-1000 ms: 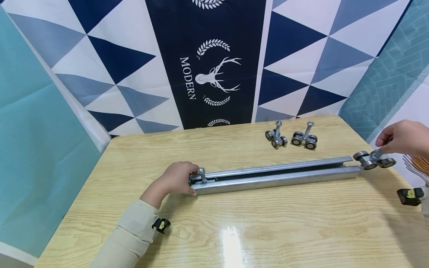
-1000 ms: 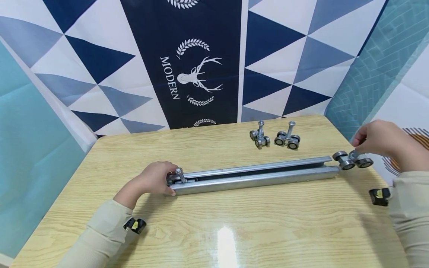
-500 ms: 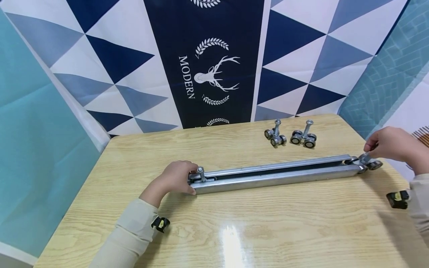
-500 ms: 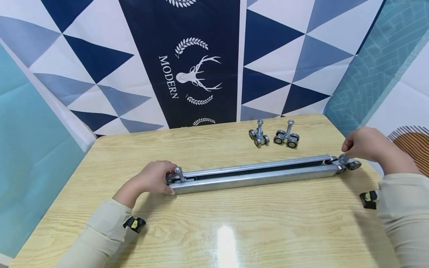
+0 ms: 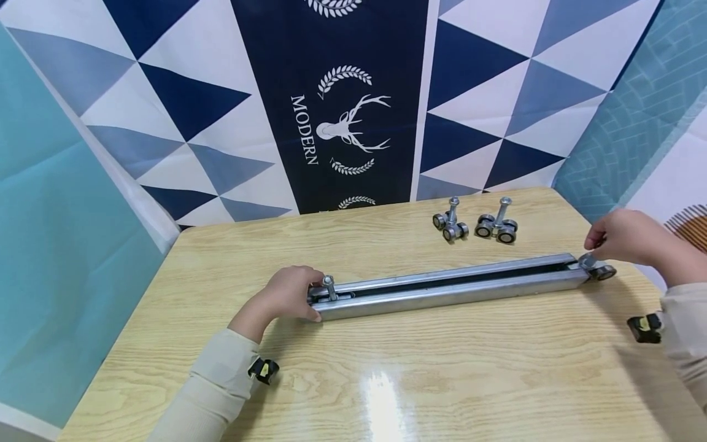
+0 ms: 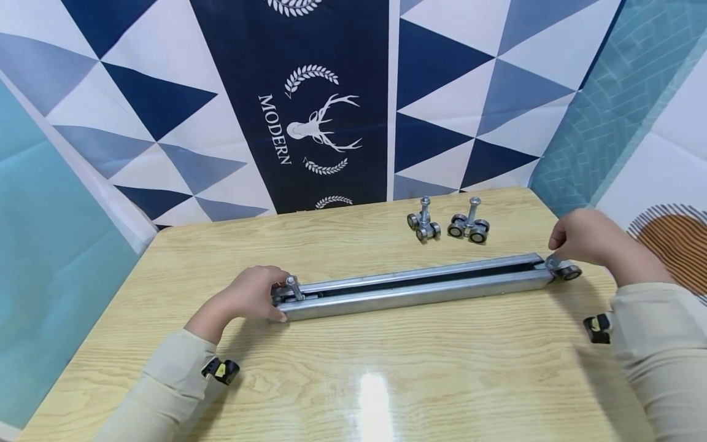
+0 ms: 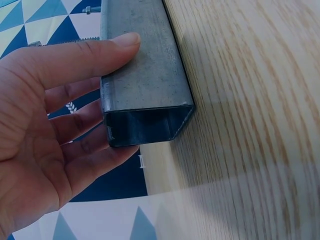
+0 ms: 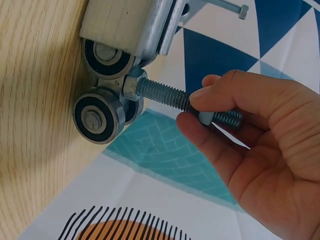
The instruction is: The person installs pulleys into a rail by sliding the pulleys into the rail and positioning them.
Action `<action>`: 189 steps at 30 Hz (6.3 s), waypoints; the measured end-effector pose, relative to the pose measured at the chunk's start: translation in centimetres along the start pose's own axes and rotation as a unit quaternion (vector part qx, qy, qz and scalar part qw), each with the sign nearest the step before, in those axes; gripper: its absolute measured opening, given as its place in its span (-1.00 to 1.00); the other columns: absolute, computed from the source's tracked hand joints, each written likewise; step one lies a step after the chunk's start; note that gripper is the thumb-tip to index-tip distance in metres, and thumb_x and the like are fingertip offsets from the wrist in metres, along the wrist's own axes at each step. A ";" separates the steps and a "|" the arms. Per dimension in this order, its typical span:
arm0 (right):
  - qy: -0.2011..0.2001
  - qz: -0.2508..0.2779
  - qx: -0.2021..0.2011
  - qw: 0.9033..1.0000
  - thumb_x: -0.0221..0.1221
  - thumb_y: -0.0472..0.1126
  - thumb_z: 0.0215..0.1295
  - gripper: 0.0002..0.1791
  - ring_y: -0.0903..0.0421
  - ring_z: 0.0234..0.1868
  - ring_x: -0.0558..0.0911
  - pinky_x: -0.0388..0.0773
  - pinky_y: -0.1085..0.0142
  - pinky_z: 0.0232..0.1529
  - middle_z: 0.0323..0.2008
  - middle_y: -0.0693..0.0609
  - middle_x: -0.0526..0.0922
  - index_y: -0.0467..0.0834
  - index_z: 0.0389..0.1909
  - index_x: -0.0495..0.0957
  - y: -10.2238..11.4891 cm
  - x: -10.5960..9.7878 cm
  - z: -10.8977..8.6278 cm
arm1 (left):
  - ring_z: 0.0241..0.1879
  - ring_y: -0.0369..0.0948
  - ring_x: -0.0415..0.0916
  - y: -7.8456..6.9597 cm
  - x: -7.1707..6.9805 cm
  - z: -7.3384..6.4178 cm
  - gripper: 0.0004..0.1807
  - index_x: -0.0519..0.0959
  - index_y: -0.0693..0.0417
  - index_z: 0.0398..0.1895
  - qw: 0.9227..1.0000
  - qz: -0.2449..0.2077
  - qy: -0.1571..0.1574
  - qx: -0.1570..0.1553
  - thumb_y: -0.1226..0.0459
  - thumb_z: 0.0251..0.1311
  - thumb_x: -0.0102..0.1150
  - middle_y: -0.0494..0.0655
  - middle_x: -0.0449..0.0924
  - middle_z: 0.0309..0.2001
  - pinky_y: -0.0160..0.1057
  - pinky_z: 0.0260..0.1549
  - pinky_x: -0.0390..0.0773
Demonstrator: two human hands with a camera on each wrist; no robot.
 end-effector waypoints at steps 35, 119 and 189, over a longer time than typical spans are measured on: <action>-0.005 -0.002 -0.081 0.997 0.27 -0.49 -0.15 -0.82 0.13 -0.49 0.43 0.43 0.21 -0.46 -0.54 0.13 0.56 -0.15 -0.54 0.61 6.4 0.7 0.6 | -0.18 -0.12 0.58 -0.2 0.1 0.0 -0.34 0.63 0.10 -0.05 1.000 0.005 -0.003 0.002 0.14 -0.34 0.67 -0.05 0.66 -0.10 -0.08 -0.17 0.54; 0.009 0.022 -0.173 0.985 0.25 -0.53 -0.07 -0.79 0.18 -0.45 0.52 0.52 0.20 -0.44 -0.45 0.09 0.63 -0.18 -0.46 0.66 16.1 2.5 1.6 | -0.09 -0.09 0.57 0.1 0.2 -0.1 -0.31 0.62 0.12 0.01 1.000 -0.001 -0.008 -0.004 0.15 -0.31 0.65 -0.05 0.65 -0.06 -0.06 -0.07 0.53; 0.003 0.022 -0.234 0.972 0.29 -0.50 -0.03 -0.80 0.11 -0.37 0.62 0.59 0.17 -0.36 -0.40 0.08 0.67 -0.17 -0.42 0.70 22.5 3.2 2.1 | -0.18 -0.13 0.57 0.1 0.2 0.0 -0.35 0.63 0.08 -0.04 1.000 0.007 -0.015 0.008 0.14 -0.33 0.66 -0.08 0.66 -0.10 -0.09 -0.16 0.54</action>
Point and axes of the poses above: each hand's wrist, its own z-axis towards the middle knuckle, its own x-axis out of the palm, y = z × x, the point moved 8 cm from there along z, towards the middle knuckle
